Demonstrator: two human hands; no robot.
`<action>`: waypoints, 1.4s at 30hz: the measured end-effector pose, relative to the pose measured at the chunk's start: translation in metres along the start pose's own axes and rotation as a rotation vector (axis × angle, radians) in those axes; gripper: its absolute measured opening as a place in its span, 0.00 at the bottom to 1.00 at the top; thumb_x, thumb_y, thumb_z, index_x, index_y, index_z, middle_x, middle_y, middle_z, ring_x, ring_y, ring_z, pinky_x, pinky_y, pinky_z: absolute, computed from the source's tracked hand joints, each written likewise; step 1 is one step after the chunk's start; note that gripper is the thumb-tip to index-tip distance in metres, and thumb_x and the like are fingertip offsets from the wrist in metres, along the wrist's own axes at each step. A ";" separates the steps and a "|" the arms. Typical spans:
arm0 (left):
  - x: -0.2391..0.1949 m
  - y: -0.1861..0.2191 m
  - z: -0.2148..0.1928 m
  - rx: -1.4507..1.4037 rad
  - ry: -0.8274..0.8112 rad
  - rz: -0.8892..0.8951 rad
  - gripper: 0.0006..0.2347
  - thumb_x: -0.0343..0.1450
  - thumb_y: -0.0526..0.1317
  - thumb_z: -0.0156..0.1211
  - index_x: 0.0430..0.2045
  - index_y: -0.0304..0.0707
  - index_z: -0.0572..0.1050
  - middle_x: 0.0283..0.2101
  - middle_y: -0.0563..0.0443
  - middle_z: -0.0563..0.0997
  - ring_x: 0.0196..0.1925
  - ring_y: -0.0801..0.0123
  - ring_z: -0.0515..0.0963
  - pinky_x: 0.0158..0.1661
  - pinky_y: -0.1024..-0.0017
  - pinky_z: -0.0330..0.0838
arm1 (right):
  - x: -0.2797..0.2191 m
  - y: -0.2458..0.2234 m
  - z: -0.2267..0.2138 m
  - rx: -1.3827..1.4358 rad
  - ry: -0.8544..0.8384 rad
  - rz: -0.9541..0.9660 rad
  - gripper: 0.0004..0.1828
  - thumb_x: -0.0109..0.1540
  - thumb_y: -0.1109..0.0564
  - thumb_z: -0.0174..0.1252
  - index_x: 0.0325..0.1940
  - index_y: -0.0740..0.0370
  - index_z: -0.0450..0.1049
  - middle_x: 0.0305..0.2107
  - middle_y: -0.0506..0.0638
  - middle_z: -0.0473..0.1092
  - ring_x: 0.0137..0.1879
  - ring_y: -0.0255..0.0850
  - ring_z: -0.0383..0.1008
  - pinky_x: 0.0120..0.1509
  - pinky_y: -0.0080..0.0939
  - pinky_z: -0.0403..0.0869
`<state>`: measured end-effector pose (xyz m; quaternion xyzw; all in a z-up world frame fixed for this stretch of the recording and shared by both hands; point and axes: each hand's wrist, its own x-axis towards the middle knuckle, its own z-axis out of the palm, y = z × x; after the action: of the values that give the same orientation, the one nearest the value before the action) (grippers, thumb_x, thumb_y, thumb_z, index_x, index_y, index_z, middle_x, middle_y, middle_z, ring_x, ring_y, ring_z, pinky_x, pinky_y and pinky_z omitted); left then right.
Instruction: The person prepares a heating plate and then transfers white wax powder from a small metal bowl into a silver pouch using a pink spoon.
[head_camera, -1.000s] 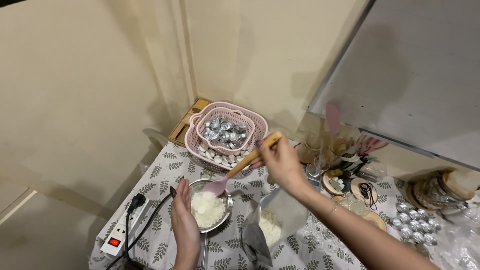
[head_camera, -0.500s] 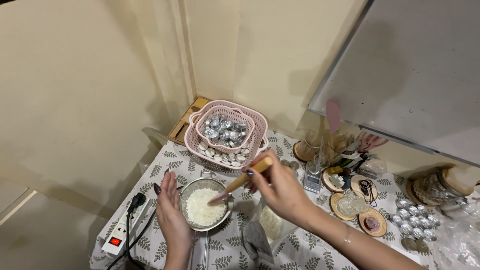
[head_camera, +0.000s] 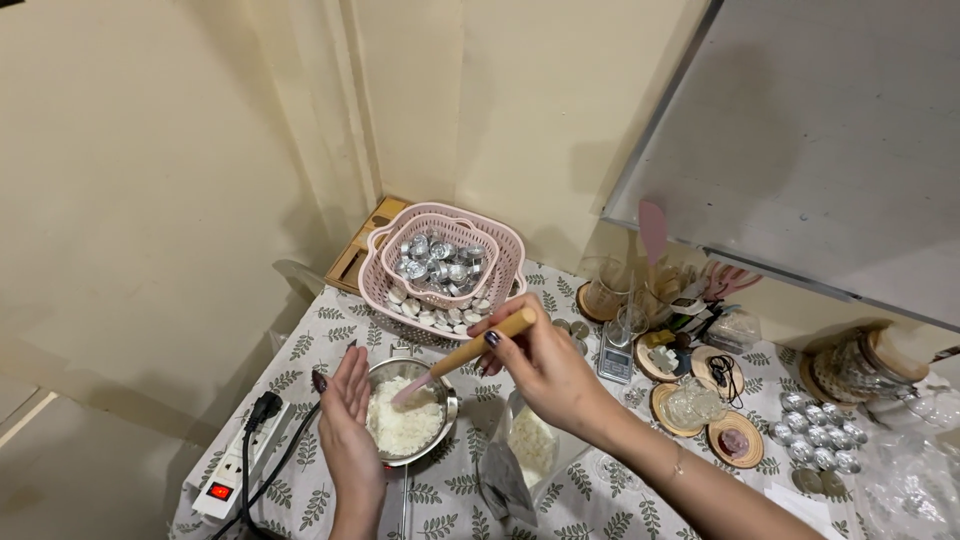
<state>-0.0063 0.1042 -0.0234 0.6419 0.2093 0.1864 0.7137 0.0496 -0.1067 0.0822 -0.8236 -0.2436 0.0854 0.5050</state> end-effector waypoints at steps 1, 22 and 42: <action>-0.001 0.000 0.000 0.001 0.002 -0.001 0.29 0.78 0.48 0.17 0.65 0.27 0.61 0.68 0.38 0.69 0.72 0.57 0.66 0.71 0.63 0.55 | -0.002 0.002 -0.001 0.002 -0.002 0.000 0.06 0.69 0.60 0.43 0.49 0.62 0.58 0.47 0.53 0.76 0.45 0.36 0.82 0.52 0.37 0.83; -0.024 0.038 0.044 -0.081 -0.249 -0.068 0.29 0.77 0.50 0.19 0.65 0.32 0.65 0.66 0.42 0.73 0.71 0.60 0.71 0.70 0.65 0.58 | -0.115 -0.030 -0.122 0.234 0.876 -0.175 0.03 0.77 0.58 0.44 0.53 0.60 0.59 0.38 0.61 0.74 0.30 0.39 0.73 0.31 0.35 0.72; -0.044 0.026 0.076 0.553 -0.714 -0.134 0.18 0.75 0.43 0.45 0.60 0.52 0.74 0.20 0.49 0.74 0.21 0.72 0.70 0.28 0.72 0.69 | -0.082 -0.002 -0.040 -0.166 0.087 0.354 0.09 0.66 0.54 0.50 0.49 0.56 0.66 0.31 0.52 0.79 0.40 0.42 0.83 0.44 0.43 0.78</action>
<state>-0.0025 0.0192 0.0118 0.8175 0.0329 -0.1560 0.5535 -0.0069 -0.1778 0.0947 -0.8953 -0.0790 0.1167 0.4227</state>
